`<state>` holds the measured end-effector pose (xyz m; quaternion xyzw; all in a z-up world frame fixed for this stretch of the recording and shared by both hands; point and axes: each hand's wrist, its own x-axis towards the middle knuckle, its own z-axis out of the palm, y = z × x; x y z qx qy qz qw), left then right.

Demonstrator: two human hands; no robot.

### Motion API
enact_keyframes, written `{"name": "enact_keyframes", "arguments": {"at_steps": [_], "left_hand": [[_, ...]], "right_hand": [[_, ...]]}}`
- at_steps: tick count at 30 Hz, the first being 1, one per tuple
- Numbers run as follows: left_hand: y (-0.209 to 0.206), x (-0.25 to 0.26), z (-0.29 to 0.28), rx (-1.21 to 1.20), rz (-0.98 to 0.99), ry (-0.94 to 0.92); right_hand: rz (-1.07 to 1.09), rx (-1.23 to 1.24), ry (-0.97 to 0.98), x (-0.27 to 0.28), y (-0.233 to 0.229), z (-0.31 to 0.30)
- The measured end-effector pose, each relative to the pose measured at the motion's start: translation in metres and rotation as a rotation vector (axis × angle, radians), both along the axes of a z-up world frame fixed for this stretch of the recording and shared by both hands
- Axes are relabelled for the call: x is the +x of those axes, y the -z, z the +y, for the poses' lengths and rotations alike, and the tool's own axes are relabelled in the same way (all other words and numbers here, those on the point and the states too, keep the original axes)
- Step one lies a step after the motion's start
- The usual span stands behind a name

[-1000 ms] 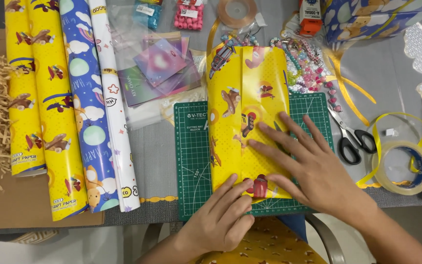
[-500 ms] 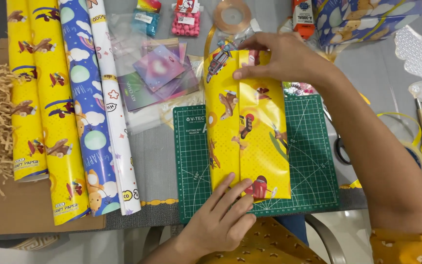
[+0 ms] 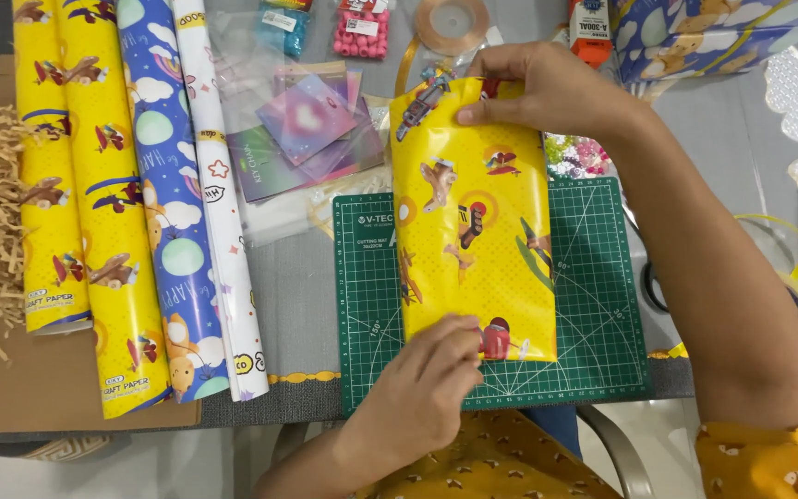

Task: Wrapping a small cardboard box with yellow patterned gift paper using tape and scissors on a cutting mat.

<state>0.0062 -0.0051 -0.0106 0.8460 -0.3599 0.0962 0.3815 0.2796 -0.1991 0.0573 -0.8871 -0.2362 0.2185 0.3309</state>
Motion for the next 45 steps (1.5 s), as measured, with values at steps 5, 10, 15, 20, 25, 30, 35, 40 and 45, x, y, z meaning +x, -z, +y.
{"name": "enact_keyframes", "arguments": {"at_steps": [5,10,15,20,25,30,35,40,45], "left_hand": [[-0.003,0.0,-0.005,-0.236,0.326,-0.082],[-0.019,0.009,0.003,-0.25,0.239,-0.038],[-0.024,0.017,0.011,-0.18,0.259,0.036],[-0.016,0.001,0.015,-0.035,-0.168,0.026],[-0.016,-0.003,0.013,-0.089,-0.116,0.032],[-0.011,-0.002,0.002,-0.138,0.058,-0.109],[-0.01,0.002,-0.002,-0.169,0.138,-0.154],[-0.008,0.004,0.0,-0.136,0.133,-0.119],[-0.008,0.01,0.02,0.037,0.065,-0.074]], "right_hand": [[-0.756,-0.073,0.047,-0.063,-0.004,-0.006],[-0.879,0.099,-0.204,-0.171,-0.005,-0.017],[-0.999,0.118,-0.277,-0.223,0.03,-0.03],[-1.118,0.037,-0.217,-0.238,0.048,-0.034],[-1.075,0.12,-0.16,-0.238,0.064,-0.032],[-0.985,0.212,-0.088,-0.243,0.064,-0.024],[-0.949,0.218,-0.03,-0.248,0.069,-0.019],[-1.099,0.191,0.065,-0.247,0.07,-0.008],[-1.067,0.203,0.07,-0.249,0.074,-0.01]]}}
